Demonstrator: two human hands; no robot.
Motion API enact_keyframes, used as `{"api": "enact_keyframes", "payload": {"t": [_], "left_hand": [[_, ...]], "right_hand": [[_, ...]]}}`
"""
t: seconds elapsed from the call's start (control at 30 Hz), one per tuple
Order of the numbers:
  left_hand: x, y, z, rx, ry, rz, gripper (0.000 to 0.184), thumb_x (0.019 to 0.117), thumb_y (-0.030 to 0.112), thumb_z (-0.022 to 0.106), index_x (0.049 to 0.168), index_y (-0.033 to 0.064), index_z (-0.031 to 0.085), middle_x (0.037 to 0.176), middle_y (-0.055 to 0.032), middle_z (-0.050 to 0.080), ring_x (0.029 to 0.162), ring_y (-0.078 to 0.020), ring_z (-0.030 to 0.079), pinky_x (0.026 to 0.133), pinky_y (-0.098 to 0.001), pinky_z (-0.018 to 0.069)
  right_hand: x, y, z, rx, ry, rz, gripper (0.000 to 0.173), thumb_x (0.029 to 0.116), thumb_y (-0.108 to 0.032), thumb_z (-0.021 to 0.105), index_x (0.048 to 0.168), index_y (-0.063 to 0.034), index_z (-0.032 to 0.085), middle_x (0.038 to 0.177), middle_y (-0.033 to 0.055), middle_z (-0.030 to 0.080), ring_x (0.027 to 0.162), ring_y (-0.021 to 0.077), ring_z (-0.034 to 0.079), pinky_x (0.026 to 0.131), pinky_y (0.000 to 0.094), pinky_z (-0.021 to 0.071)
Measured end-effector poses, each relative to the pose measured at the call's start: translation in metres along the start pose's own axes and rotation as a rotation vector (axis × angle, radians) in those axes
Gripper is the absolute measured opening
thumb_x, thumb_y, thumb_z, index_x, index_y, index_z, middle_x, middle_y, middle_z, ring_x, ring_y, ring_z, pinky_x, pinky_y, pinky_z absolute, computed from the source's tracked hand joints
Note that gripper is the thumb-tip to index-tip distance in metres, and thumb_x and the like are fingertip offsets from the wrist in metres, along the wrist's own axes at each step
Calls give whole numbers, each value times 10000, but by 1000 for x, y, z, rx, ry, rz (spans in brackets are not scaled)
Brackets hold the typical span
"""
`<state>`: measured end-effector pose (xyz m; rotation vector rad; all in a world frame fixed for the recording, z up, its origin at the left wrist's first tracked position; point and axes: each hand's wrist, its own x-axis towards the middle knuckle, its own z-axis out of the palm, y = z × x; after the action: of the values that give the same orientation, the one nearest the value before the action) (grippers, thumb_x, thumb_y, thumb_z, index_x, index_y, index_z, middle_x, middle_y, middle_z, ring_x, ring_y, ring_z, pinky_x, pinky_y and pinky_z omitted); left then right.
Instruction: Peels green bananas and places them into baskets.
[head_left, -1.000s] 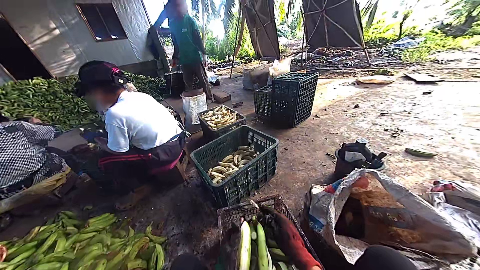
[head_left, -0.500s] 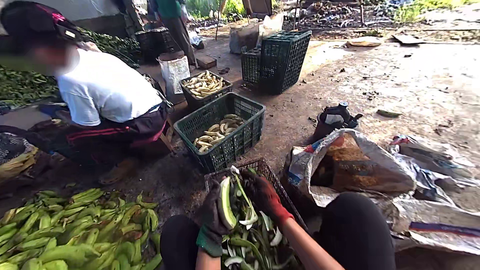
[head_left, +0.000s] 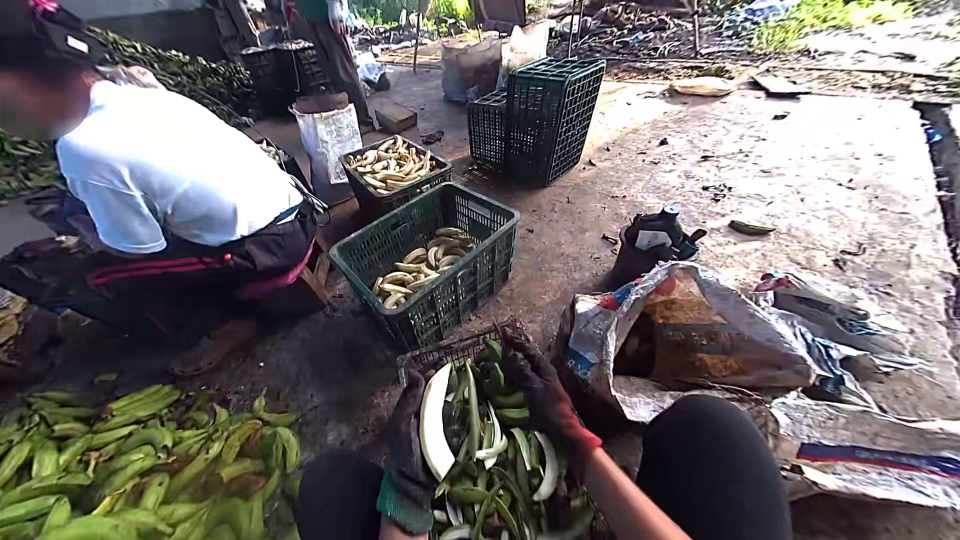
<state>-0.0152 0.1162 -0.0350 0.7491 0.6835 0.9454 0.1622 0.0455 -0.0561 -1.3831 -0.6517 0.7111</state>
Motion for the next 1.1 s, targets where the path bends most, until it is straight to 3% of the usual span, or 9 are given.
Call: {"api": "enact_keyframes", "payload": {"t": [0.17,0.3,0.37,0.43,0.5,0.6,0.77,0.93,1.1], "left_hand": [[-14,12,22,320,107,275,257,1035,68,445,1180,-55,618,1027,-22,705,924,-34,674,813,-208,570],[-5,65,53,578,-3,1046,177,1017,169,566,1093,137,722,1024,127,727,929,21,676,830,-192,574],[31,96,77,800,171,1275,321,1061,245,504,1209,-18,614,1009,-23,664,857,-43,632,768,-256,557],[67,111,90,1162,287,1122,521,1063,285,498,1466,-40,438,1339,-196,597,1168,-248,621,1006,-423,509],[83,100,97,1397,314,851,686,1051,398,505,1580,31,270,1523,-221,447,1339,-375,506,1087,-557,422],[95,27,82,1436,160,644,597,1010,331,597,1512,59,423,1315,-243,612,1133,-411,640,947,-626,504],[100,-96,45,1560,-181,-260,684,910,316,733,1462,8,472,1305,-248,625,1202,-398,617,1030,-598,475],[92,-172,26,1514,-29,-377,689,949,354,676,1541,117,416,1452,-167,560,1322,-331,552,1112,-549,424],[73,-137,27,1163,90,-80,589,933,309,712,1401,-8,546,1274,-220,656,1202,-326,626,1076,-503,461]], "right_hand": [[-37,-2,-54,-54,-264,281,539,974,-299,581,1436,-42,479,1042,21,642,840,65,628,759,278,555],[-49,-4,-65,-54,-206,418,440,956,-282,587,1326,-47,550,829,-8,621,660,84,611,598,283,550],[-49,-8,-66,-17,-191,386,409,969,-250,564,1317,-36,548,809,-12,617,644,82,603,590,280,547],[-53,-11,-68,31,-151,328,390,986,-203,532,1334,-26,543,818,-16,629,654,74,611,610,272,556],[-52,-17,-75,72,-57,298,368,994,-187,529,1325,-28,544,846,-2,644,668,79,627,596,269,562],[-46,-22,-84,169,85,249,283,1012,-164,508,1262,-44,567,765,-25,635,597,67,610,540,244,548],[-45,-24,-89,146,129,250,323,1033,-185,477,1288,-4,555,747,-17,629,577,64,593,532,235,536],[-40,-26,-79,145,82,305,363,1021,-128,484,1349,24,515,816,7,642,642,72,614,603,265,555],[-34,-2,-67,187,93,390,330,1084,-194,424,1321,24,500,856,39,654,669,106,633,621,312,568]]}}
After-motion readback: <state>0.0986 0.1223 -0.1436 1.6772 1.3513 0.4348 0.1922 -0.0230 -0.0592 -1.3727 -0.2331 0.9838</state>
